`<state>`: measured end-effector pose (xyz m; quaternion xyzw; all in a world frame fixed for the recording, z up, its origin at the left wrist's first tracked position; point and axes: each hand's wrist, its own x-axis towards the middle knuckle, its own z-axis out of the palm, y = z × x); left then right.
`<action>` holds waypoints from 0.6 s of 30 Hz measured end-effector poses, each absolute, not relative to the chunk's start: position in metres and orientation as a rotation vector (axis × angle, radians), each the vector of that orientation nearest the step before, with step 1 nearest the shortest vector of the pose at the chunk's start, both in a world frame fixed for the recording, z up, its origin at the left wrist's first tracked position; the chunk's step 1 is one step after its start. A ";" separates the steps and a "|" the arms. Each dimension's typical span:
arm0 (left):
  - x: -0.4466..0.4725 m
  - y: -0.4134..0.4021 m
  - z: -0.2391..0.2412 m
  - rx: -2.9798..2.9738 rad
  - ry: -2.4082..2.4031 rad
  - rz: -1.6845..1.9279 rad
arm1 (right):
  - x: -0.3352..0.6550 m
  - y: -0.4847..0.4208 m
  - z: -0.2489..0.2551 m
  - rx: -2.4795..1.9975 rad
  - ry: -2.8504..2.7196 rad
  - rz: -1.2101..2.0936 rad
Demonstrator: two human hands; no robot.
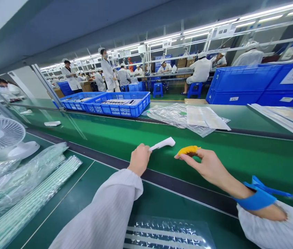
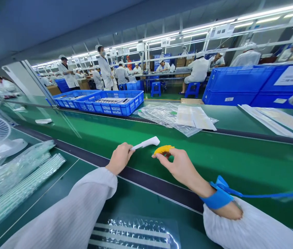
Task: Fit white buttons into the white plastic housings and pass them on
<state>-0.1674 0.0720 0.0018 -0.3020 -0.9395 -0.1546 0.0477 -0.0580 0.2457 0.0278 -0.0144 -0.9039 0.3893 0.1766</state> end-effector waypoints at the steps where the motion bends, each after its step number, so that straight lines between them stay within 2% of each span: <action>1: -0.157 0.062 0.005 -0.968 -2.822 -0.517 | -0.056 0.244 0.031 -0.046 -2.558 1.110; 7: -0.074 -0.019 0.005 -1.108 -2.564 -0.777 | -0.037 0.224 0.046 0.060 -2.742 1.113; 10: -0.046 -0.046 -0.003 -1.114 -2.526 -0.791 | -0.028 0.212 0.043 0.192 -2.935 0.865; 14: -0.028 -0.057 -0.016 -1.111 -2.497 -0.637 | -0.020 0.198 0.032 0.364 -3.028 0.457; 18: -0.014 -0.053 -0.026 -1.046 -2.426 -0.589 | -0.015 0.193 0.024 0.471 -3.122 0.319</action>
